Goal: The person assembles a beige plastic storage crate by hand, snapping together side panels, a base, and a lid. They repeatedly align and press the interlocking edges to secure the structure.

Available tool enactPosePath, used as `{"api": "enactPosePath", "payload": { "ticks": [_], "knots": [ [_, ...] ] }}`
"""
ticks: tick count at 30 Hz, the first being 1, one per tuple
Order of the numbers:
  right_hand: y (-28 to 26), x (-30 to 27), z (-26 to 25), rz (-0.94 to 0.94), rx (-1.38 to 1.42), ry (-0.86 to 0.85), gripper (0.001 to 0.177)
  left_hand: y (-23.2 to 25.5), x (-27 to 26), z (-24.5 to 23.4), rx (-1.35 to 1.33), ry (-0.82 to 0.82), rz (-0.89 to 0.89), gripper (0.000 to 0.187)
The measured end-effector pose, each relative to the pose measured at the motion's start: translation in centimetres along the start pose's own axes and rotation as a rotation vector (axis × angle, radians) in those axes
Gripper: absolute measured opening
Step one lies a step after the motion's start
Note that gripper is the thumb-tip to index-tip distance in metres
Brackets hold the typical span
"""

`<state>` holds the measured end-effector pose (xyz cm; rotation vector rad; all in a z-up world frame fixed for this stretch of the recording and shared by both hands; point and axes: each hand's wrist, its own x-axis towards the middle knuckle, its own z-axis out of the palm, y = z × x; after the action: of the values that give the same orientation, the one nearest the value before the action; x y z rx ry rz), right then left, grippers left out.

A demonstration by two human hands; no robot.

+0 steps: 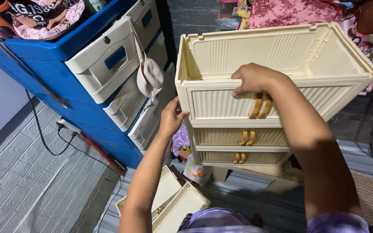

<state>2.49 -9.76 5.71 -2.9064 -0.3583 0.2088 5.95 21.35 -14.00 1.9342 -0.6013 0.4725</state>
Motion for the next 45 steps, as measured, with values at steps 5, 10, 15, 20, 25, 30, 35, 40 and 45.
{"api": "enactPosePath", "payload": {
  "ticks": [5,10,15,20,25,30,35,40,45],
  "knots": [
    [2.6,-2.6,-1.0,0.036,0.097,0.144,0.052,-5.5,-0.9,1.3,-0.289,-0.046,-0.106,0.061],
    [10.0,-7.4,0.9,0.204,0.291,0.589,0.043,-9.0,-1.2,1.7,-0.735,-0.174,-0.575,0.073],
    [17.8,-11.8,4.6,0.084,0.036,1.155,0.026,-7.2,0.4,2.9,-0.759,-0.209,-0.591,0.092],
    [20.9,-12.4,7.7,-0.03,0.06,1.42,0.04,-1.9,1.9,2.6,-0.626,-0.065,-0.507,0.099],
    [25.2,-10.5,7.2,0.145,1.088,1.326,0.036,3.9,3.7,0.7,-0.734,-0.037,-0.263,0.099],
    [29.1,-9.9,8.5,0.049,1.366,1.026,0.042,5.8,5.5,0.4,-0.593,0.075,-0.201,0.088],
    [30.0,-9.0,9.5,-0.033,1.338,1.025,0.037,3.2,5.6,2.7,-0.645,0.266,-0.33,0.069],
    [28.9,-8.8,9.2,-0.073,1.407,1.051,0.038,2.3,6.6,3.3,-0.508,0.357,-0.313,0.057],
    [28.0,-9.4,7.5,-0.056,1.433,1.107,0.041,5.2,8.1,2.9,-0.49,0.364,-0.274,0.056]
  ]
}}
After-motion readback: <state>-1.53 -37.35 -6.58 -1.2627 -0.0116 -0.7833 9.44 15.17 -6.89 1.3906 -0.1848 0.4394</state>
